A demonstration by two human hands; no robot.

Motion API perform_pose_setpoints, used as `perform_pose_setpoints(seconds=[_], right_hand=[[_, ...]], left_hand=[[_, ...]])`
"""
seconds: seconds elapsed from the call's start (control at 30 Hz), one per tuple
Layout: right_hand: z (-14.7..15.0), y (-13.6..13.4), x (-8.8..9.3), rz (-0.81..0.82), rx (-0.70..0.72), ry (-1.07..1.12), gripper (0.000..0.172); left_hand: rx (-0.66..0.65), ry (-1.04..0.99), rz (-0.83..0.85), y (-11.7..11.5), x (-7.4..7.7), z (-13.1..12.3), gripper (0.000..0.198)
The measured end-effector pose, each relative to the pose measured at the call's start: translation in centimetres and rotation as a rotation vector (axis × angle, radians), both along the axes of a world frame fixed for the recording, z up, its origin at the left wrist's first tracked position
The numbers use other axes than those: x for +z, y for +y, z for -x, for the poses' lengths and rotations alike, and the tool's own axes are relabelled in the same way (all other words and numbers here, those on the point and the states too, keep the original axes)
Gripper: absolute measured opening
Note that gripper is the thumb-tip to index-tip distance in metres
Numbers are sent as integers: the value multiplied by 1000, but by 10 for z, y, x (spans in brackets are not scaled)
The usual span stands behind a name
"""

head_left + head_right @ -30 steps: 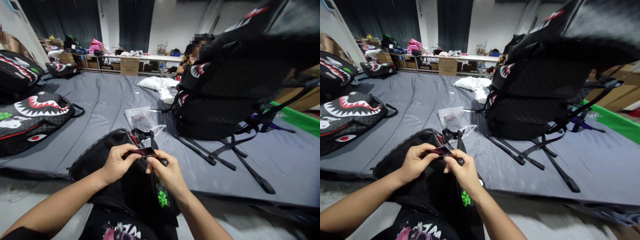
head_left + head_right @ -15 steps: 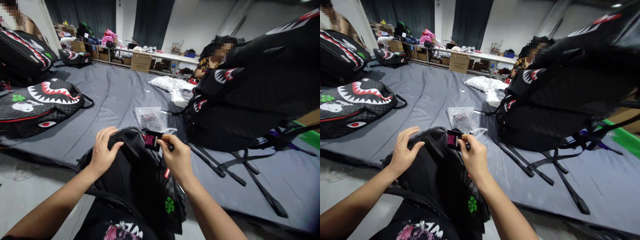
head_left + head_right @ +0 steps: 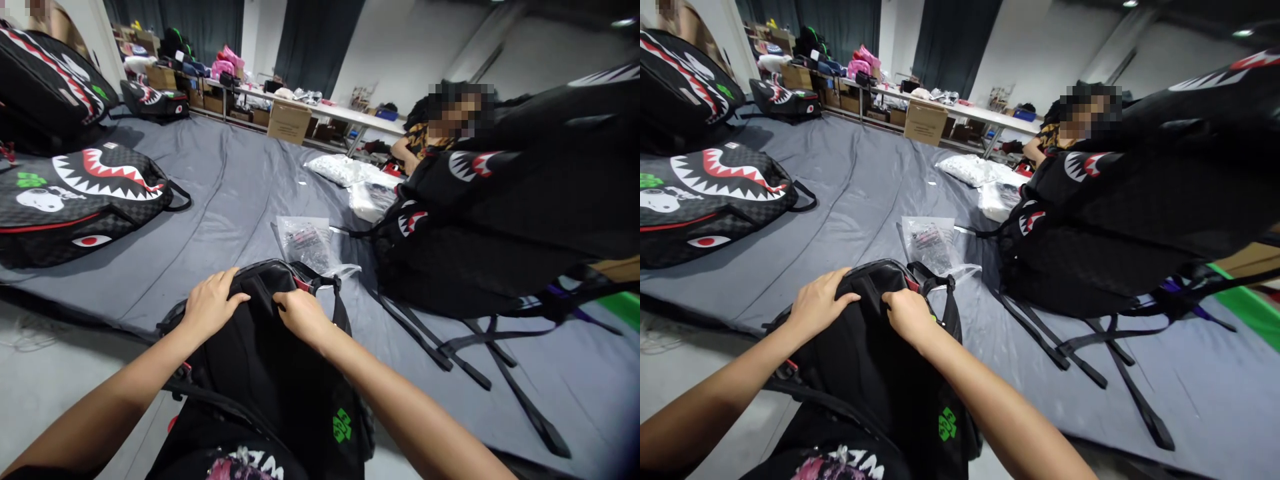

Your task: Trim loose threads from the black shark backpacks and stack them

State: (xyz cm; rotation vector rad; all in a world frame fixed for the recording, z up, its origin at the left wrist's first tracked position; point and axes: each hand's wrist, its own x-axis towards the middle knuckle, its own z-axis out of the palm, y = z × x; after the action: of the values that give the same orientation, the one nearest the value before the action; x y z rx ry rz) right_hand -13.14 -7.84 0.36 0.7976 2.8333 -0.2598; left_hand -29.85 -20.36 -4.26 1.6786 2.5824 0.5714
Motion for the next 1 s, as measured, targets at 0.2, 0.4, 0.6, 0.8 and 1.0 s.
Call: perform_pose_setpoints(seconds=[0.2, 0.4, 0.6, 0.8, 1.0], right_hand=[[1, 0, 6, -10, -43, 151, 20], [35, 11, -4, 186, -4, 360, 23], [12, 2, 26, -90, 163, -32, 24], [-58, -11, 40, -62, 47, -326, 27], [-115, -50, 31, 485, -332, -53, 10]], left_hand=[[-10, -6, -8, -1, -1, 1, 57], [-31, -36, -42, 0, -4, 5, 53], [-6, -61, -31, -3, 1, 5, 52], [-39, -261, 167, 10, 23, 18, 54], [-218, -407, 205, 6, 42, 23, 45]])
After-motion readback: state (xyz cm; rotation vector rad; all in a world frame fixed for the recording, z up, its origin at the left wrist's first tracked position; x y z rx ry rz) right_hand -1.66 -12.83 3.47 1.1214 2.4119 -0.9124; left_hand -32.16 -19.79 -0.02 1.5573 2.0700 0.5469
